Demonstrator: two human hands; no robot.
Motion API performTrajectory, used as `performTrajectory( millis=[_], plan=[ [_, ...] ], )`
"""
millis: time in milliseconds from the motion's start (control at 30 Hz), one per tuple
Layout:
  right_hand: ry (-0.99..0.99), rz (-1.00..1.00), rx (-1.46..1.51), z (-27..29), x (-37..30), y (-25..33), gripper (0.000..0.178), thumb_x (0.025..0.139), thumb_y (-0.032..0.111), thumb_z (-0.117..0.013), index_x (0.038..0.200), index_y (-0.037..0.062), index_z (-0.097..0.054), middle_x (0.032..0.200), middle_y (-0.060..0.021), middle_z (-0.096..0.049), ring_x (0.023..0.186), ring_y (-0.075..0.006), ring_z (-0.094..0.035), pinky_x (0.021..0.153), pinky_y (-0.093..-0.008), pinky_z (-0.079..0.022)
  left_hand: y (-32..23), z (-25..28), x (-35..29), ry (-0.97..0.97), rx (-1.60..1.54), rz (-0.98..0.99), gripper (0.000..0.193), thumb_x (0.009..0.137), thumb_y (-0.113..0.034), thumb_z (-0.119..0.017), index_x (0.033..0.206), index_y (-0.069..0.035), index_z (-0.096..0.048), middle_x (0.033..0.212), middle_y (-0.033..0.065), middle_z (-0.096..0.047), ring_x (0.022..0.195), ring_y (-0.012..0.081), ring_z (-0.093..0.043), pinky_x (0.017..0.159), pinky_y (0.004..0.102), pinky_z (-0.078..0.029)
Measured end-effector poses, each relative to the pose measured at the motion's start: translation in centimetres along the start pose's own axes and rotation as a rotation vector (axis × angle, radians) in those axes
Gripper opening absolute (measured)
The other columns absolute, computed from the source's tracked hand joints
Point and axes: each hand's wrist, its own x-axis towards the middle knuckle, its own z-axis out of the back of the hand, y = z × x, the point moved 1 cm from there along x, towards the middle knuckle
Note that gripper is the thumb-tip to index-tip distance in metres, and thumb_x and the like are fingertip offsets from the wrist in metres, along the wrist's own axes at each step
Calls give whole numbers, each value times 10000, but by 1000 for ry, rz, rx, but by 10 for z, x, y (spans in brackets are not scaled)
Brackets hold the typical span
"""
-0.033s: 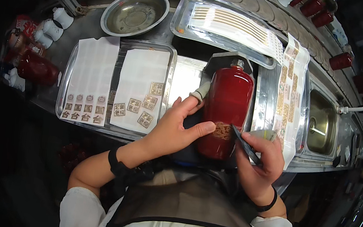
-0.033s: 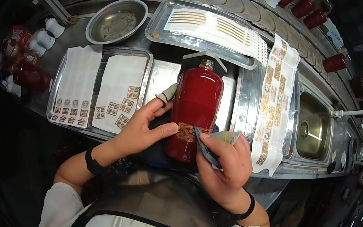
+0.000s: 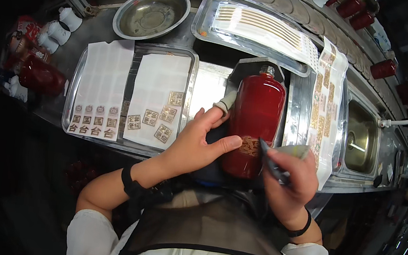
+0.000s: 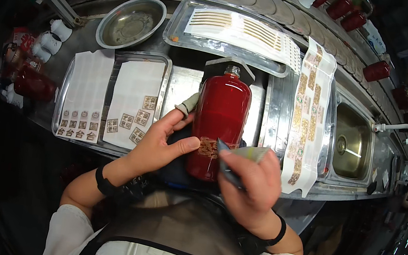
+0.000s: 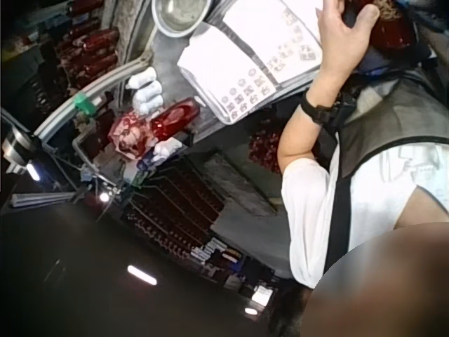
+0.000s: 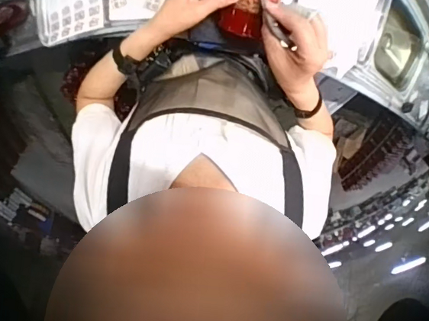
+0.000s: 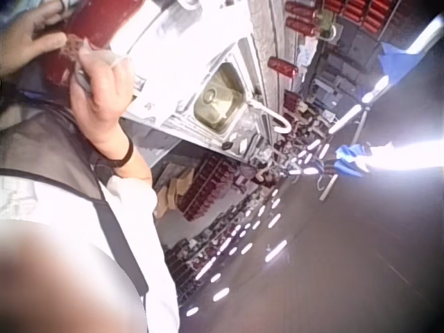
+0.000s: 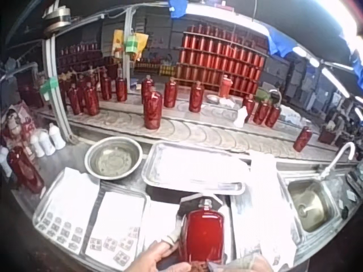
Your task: Applying labels and decorative seals to red liquor bottles at a workbench.
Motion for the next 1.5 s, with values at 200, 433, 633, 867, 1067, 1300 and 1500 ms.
performTrajectory(
  millis=[200,433,633,867,1067,1300,1500],
  plan=[
    [203,-50,231,-1,11,8,327,687,-9,-790,1007,37,-744,896,-99,-690,760,-257,-651,684,-360,-518,10,-3,-1,-73,-100,-36,737,953,-237,-724,1525,25,-339,1464,174,-481,1411,290,-452,1215,427,-249],
    [111,-274,223,4,39,-16,191,802,36,-781,977,3,-710,877,-112,-713,748,-199,-691,684,-311,-544,1,-6,-2,-95,-42,-92,715,886,-329,-797,1412,18,-459,1347,214,-580,1335,339,-539,1209,457,-237],
    [153,192,-107,-1,59,-6,328,693,3,-772,1012,35,-703,820,-88,-615,705,-276,-621,605,-389,-504,3,1,-4,-36,-32,-47,812,893,-220,-789,1514,36,-333,1494,190,-447,1430,278,-417,1194,401,-298],
    [243,397,93,-7,26,6,255,640,75,-771,892,91,-737,837,-15,-606,769,-220,-592,621,-350,-447,5,25,-19,-11,63,-65,777,862,-1,-610,1578,13,-309,1634,167,-341,1539,286,-287,1247,424,-182],
    [277,203,230,13,0,-7,412,603,-11,-799,1003,62,-732,908,-56,-689,712,-249,-611,636,-374,-467,-33,7,-30,44,783,-395,591,859,-252,-721,1430,-151,-606,1624,252,-317,1524,453,-241,1182,671,-55],
    [67,39,228,9,-13,-28,335,682,-38,-837,977,67,-717,846,-74,-683,702,-236,-599,625,-347,-451,-30,-2,-29,18,909,-425,677,817,-426,-794,1421,-175,-622,1634,287,-266,1535,459,-208,1166,694,-28],
    [-13,-491,384,1,16,-36,178,826,29,-773,971,20,-669,837,-89,-661,713,-161,-621,637,-255,-464,-30,-2,-32,6,932,-409,754,789,-468,-813,1438,-148,-600,1631,281,-280,1530,457,-223,1160,696,-46]
  ],
)
